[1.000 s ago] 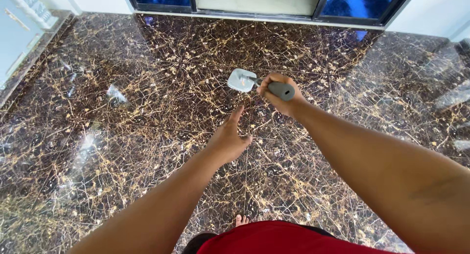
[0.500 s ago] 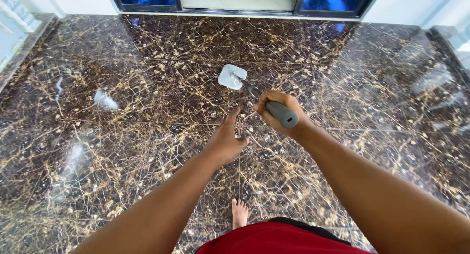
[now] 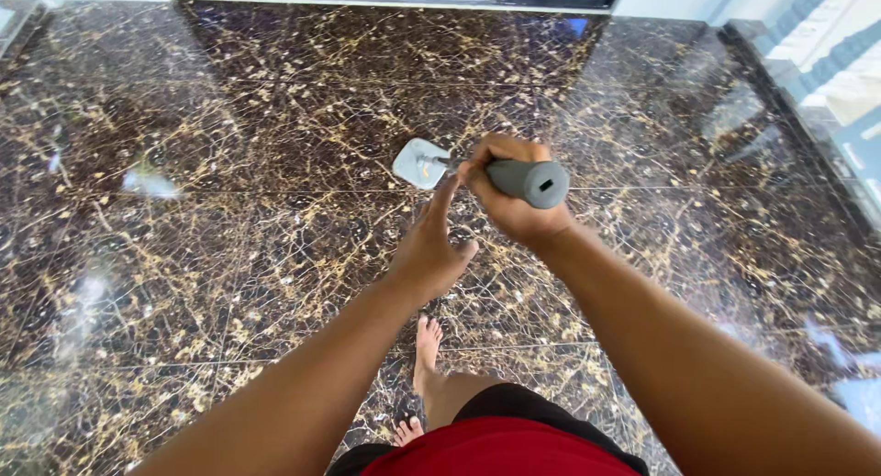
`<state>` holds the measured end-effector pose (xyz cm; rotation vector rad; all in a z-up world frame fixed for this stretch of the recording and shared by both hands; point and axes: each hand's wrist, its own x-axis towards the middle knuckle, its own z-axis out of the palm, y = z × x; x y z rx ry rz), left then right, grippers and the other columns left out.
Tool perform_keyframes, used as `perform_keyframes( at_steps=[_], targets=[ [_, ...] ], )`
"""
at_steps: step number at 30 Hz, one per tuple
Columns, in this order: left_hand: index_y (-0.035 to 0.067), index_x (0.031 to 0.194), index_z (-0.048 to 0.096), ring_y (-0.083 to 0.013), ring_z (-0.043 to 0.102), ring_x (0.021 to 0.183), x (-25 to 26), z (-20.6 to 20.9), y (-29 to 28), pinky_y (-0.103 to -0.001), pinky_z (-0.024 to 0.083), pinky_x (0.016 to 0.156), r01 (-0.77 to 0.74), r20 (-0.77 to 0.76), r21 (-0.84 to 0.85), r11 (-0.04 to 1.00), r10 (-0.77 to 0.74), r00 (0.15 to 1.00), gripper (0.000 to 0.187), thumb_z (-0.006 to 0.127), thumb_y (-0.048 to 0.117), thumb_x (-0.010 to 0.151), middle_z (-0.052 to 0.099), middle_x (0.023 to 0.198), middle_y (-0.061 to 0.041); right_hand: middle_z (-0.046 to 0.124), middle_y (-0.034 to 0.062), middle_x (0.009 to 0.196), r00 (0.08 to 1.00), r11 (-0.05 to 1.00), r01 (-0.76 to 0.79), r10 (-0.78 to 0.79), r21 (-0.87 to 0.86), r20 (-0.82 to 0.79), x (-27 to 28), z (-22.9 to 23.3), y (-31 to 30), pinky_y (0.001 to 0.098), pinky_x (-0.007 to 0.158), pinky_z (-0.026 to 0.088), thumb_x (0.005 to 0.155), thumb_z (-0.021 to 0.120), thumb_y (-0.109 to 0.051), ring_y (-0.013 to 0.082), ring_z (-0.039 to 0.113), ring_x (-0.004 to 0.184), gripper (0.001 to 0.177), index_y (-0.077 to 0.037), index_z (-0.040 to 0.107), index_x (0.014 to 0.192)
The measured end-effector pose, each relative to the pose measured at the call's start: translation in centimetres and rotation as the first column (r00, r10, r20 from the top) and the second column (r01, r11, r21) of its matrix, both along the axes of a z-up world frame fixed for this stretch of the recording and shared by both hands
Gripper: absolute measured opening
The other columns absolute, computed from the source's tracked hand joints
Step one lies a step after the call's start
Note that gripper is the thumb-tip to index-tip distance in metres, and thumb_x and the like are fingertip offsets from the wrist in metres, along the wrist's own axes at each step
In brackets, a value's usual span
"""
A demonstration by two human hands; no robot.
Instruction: The person mops a tiled floor using a flat mop, moving across the surface while holding the handle with both hands.
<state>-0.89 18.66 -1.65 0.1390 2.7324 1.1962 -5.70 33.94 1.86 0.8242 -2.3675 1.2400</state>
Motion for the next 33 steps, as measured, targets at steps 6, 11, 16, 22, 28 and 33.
perform_keyframes(
  at_steps=[6, 11, 16, 22, 28, 33],
  targets=[
    [0.016, 0.160, 0.002, -0.0368, 0.041, 0.144, -0.6, -0.3, 1.5, -0.047, 0.043, 0.114, 0.029, -0.074, 0.006, 1.000, -0.029, 0.997, 0.097, 0.069, 0.028, 0.091, 0.021, 0.168, -0.013, 0.073, 0.0049, 0.078, 0.999, 1.000, 0.019, -0.020, -0.024, -0.025, 1.9, 2.2, 0.2, 0.0295, 0.057, 0.055, 0.089, 0.075, -0.009, 0.0136, 0.070, 0.065, 0.015, -0.008, 0.066, 0.077],
    [0.017, 0.161, 0.004, -0.0336, 0.046, 0.141, -0.6, 0.2, 1.3, -0.047, 0.043, 0.114, 0.057, -0.033, 0.022, 0.998, -0.056, 0.998, 0.097, 0.067, 0.027, 0.089, 0.027, 0.166, -0.012, 0.073, 0.0054, 0.081, 1.000, 0.996, -0.001, -0.001, -0.086, -0.025, 1.3, 1.7, 0.1, 0.0311, 0.058, 0.054, 0.090, 0.075, -0.008, 0.0156, 0.070, 0.069, 0.015, -0.006, 0.064, 0.079],
    [0.012, 0.159, 0.012, -0.0373, 0.045, 0.140, -0.6, -0.5, 0.8, -0.052, 0.041, 0.112, 0.103, -0.007, 0.009, 0.995, -0.103, 0.995, 0.089, 0.069, 0.030, 0.093, 0.036, 0.161, -0.015, 0.072, 0.0031, 0.087, 0.969, 0.998, 0.052, -0.056, 0.020, 0.240, 1.6, -1.6, -0.7, 0.0312, 0.055, 0.056, 0.093, 0.069, -0.015, 0.0137, 0.071, 0.070, 0.011, -0.011, 0.062, 0.086],
    [0.017, 0.160, 0.017, -0.0331, 0.065, 0.123, -2.1, -0.8, 0.2, -0.046, 0.057, 0.102, 0.034, 0.252, -0.060, 0.998, -0.018, 0.968, 0.084, 0.064, 0.031, 0.093, 0.051, 0.150, -0.015, 0.071, 0.0072, 0.089, 0.978, 0.979, -0.173, 0.184, -0.109, 0.101, -0.4, -5.5, -0.7, 0.0293, 0.062, 0.058, 0.098, 0.069, -0.012, 0.0153, 0.070, 0.075, 0.015, -0.009, 0.057, 0.090],
    [0.015, 0.162, 0.016, -0.0389, 0.054, 0.132, -4.5, -2.6, -1.4, -0.047, 0.045, 0.112, -0.003, 0.152, 0.005, 1.000, 0.003, 0.988, 0.089, 0.071, 0.022, 0.092, 0.039, 0.157, -0.021, 0.069, 0.0071, 0.083, 0.937, 0.992, -0.122, 0.129, -0.041, 0.325, -6.6, -7.3, -1.4, 0.0330, 0.057, 0.053, 0.096, 0.069, -0.016, 0.0167, 0.066, 0.068, 0.016, -0.008, 0.057, 0.088],
    [0.018, 0.161, 0.013, -0.0373, 0.050, 0.136, -7.6, -1.6, -0.9, -0.046, 0.042, 0.115, -0.020, 0.204, -0.078, 0.997, 0.035, 0.978, 0.089, 0.069, 0.026, 0.093, 0.027, 0.165, -0.013, 0.071, 0.0078, 0.092, 0.958, 0.963, -0.264, 0.268, -0.053, 0.105, -13.3, -9.2, 0.3, 0.0323, 0.071, 0.059, 0.094, 0.070, -0.011, 0.0168, 0.070, 0.082, 0.014, -0.007, 0.057, 0.091]
  ],
)
